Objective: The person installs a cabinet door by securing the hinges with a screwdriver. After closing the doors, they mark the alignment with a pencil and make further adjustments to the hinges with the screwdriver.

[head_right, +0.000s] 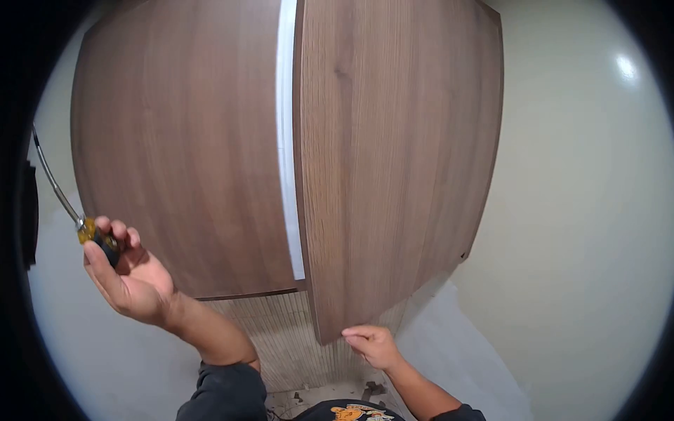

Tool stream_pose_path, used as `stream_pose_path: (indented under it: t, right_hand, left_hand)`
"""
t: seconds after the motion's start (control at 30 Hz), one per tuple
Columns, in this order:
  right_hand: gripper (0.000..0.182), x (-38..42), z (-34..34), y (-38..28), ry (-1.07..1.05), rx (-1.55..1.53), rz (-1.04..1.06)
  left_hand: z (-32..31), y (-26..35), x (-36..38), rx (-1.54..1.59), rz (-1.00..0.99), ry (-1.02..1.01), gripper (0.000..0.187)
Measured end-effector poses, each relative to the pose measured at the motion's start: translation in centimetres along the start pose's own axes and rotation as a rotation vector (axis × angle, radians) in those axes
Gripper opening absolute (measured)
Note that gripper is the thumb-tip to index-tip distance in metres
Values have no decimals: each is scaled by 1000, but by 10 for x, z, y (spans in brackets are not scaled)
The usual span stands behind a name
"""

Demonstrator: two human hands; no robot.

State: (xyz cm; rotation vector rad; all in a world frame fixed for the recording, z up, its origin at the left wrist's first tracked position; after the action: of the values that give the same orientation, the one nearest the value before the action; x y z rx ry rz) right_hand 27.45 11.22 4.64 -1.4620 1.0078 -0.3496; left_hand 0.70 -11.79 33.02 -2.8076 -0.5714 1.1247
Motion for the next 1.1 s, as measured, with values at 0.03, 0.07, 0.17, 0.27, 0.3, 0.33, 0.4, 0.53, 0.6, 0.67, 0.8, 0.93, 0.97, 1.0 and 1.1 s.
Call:
stream_pose_path:
  t: [0.03,0.07,0.17,0.27,0.3,0.33,0.4,0.53,0.6,0.67,0.8,0.93,0.97,1.0,1.1]
  right_hand:
    - [15,-16,1,6,1,1,1]
    - [15,-29,0,9,-5,12,0]
    - [14,-61,1,17,-18,38,17]
    - [13,-79,-3,14,-1,33,36]
    - [12,-84,-4,14,-16,25,44]
    - [12,-87,-4,15,-17,26,41]
    - [12,-89,-4,15,-16,30,41]
    - [11,-99,0,20,50,107,28]
    - [11,-103,0,21,75,120,15]
    - [11,-104,-1,21,84,114,13]
    - [12,-102,-5,20,82,64,10]
    - [15,-100,-1,23,80,127,-5]
    - [17,-98,-1,23,72,117,2]
    - [19,-95,1,23,63,109,5]
    - [25,-85,14,31,81,80,-42]
  left_hand:
    - [10,3,-1,-41,15,-51,31]
    - [22,6,0,-57,22,-79,31]
    - [54,13,10,-120,69,-163,37]
    - [76,19,31,-128,185,-257,37]
    - [86,18,40,-145,243,-278,39]
    - [98,15,49,-162,304,-298,41]
    - [122,9,74,-157,453,-320,42]
    - [168,-17,140,-77,850,-306,39]
    - [174,-23,173,28,1040,-264,34]
    - [176,-24,203,86,1156,-228,32]
    - [174,-25,248,188,1327,-315,29]
    - [176,-34,278,121,1429,-499,20]
    - [176,-40,283,78,1432,-565,11]
    - [176,-47,290,-48,1508,-642,9]
    - [182,-65,302,-310,1634,-770,10]
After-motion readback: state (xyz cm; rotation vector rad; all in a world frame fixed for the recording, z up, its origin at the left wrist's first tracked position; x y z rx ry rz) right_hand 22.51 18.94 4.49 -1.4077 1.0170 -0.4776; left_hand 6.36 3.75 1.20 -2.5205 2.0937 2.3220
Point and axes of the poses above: each hand's wrist, its own x-axis away from the middle knuckle, its own z-axis out of the back of the hand, y = z × x, the point moved 8 cm from there along -x, towards the middle knuckle, and after that the axes turned 6 degrees about x, right-handed, at the moved point
